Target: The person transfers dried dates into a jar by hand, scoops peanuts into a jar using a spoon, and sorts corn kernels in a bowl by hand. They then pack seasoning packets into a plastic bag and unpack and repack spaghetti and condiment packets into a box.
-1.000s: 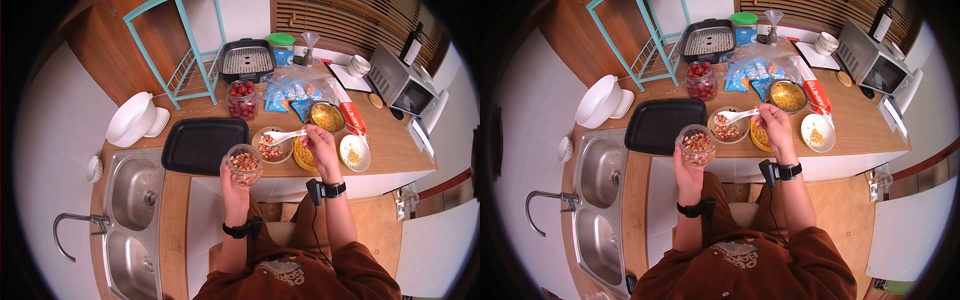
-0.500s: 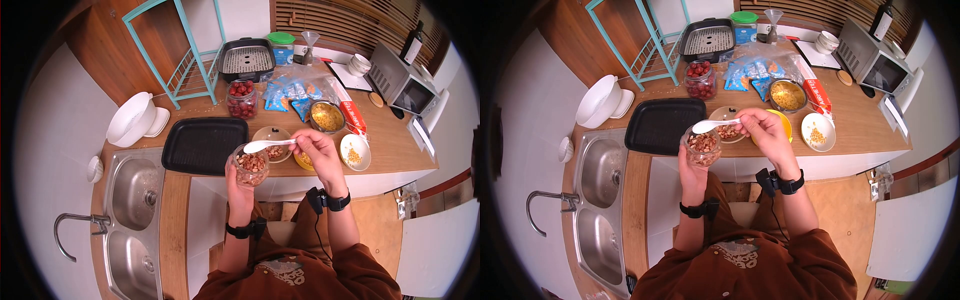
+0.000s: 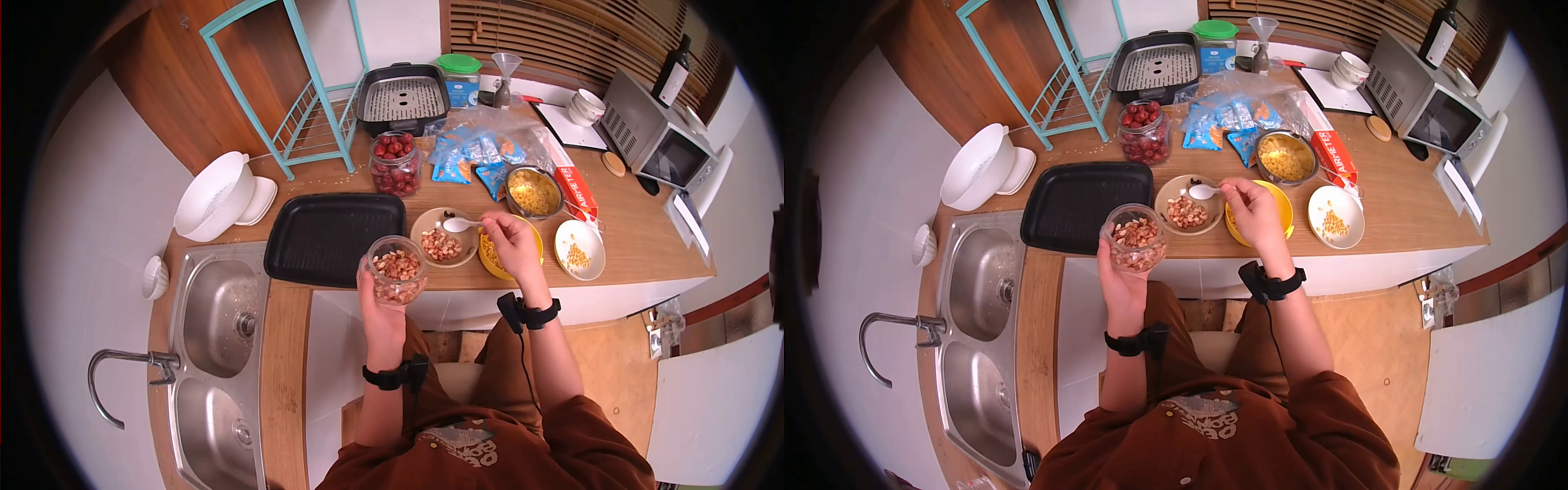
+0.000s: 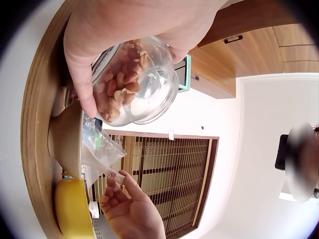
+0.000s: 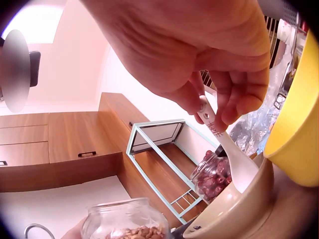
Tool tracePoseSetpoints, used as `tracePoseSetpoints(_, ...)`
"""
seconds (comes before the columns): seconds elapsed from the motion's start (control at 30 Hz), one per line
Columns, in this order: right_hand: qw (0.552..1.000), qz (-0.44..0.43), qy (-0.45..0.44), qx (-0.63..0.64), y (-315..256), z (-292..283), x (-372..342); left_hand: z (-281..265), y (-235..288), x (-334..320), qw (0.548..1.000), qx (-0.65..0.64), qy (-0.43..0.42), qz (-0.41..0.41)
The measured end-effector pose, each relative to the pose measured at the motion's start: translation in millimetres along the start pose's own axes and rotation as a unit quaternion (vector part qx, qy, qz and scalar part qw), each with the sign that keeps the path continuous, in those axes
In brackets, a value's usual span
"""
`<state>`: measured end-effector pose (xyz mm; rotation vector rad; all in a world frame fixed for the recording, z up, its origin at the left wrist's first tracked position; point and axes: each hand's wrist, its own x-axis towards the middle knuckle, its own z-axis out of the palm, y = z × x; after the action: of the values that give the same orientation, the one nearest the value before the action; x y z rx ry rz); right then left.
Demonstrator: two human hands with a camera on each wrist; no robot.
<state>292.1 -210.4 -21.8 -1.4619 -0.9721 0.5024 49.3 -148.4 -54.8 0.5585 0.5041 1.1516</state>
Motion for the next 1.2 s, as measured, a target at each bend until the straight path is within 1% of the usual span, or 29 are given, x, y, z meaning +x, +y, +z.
tracePoseSetpoints(0.07, 0.998, -0.022, 0.007, -0.065, 0.8, 1.7, -1.6, -0.9, -0.6, 0.5, 1.0, -0.005, 0.0, 0.0)
tracePoseSetpoints(0.1, 0.998, -0.022, 0.007, -0.065, 0.5, 1.8, -2.3, -1.0, -0.9, 0.4, 1.0, -0.003, 0.0, 0.001)
tracePoseSetpoints(0.2, 0.999, 0.0, -0.01, -0.036, -6.7, 2.3, -4.4, -1.3, -0.7, 0.8, 1.0, 0.0, 0.0, 0.003)
tracePoseSetpoints(0.27, 0.999, 0.042, -0.015, 0.017, -9.8, 4.4, -5.4, -1.1, -0.9, 1.0, 1.0, 0.001, -0.001, 0.003)
tracePoseSetpoints(0.3, 0.999, 0.042, -0.015, 0.017, -9.2, 5.2, -5.0, -1.0, -0.8, 1.0, 1.0, 0.001, -0.001, 0.003)
tracePoseSetpoints(0.37, 0.991, 0.092, -0.025, 0.092, -5.5, 6.9, -2.9, -0.4, 0.4, 0.3, 1.0, 0.001, -0.002, 0.003)
tracePoseSetpoints(0.4, 0.991, 0.093, -0.024, 0.092, -3.3, 7.2, -1.8, 0.1, 1.8, -0.6, 1.0, -0.01, -0.01, -0.007)
tracePoseSetpoints(0.47, 0.98, 0.144, -0.019, 0.139, 0.2, 7.2, 0.5, 0.5, 2.9, -1.3, 0.999, -0.021, -0.019, -0.016)
tracePoseSetpoints(0.57, 0.976, 0.155, -0.013, 0.154, 2.7, 6.4, 2.2, 0.8, 2.9, -1.8, 1.0, -0.02, -0.011, -0.017)
tracePoseSetpoints(0.67, 0.972, 0.151, -0.012, 0.181, 9.0, 6.4, 4.6, 1.2, 1.8, -1.9, 0.999, -0.021, -0.016, -0.018)
tracePoseSetpoints(0.73, 0.97, 0.154, 0.0, 0.189, 10.9, 6.1, 4.7, 0.8, -0.9, 0.2, 1.0, 0.004, -0.006, 0.003)
tracePoseSetpoints(0.8, 0.968, 0.156, 0.011, 0.197, 11.3, 5.6, 5.2, 2.4, -0.8, 0.1, 1.0, 0.003, -0.005, -0.001)
tracePoseSetpoints(0.87, 0.961, 0.138, 0.016, 0.238, 11.7, 0.7, 5.2, 3.1, 0.4, -0.2, 1.0, 0.002, -0.006, -0.005)
tracePoseSetpoints(0.9, 0.961, 0.138, 0.017, 0.238, 11.8, -2.2, 5.5, 2.2, 1.2, -0.3, 1.0, -0.009, -0.018, -0.013)
tracePoseSetpoints(1.0, 0.961, 0.115, 0.019, 0.251, -3.9, -9.3, 4.2, 0.5, -1.0, 0.6, 0.999, -0.023, -0.028, -0.024)
tracePoseSetpoints(1.1, 0.961, 0.092, 0.016, 0.261, -33.7, -12.3, -2.9, 4.3, -1.1, -0.6, 0.999, -0.026, -0.029, -0.03)
tracePoseSetpoints(1.17, 0.959, 0.063, -0.021, 0.276, -46.3, -11.5, -9.3, 5.0, -2.5, -0.6, 0.999, -0.025, -0.033, -0.034)
tracePoseSetpoints(1.2, 0.959, 0.063, -0.021, 0.276, -53.8, -9.8, -13.0, 3.0, -5.0, 0.8, 0.998, -0.028, -0.036, -0.041)
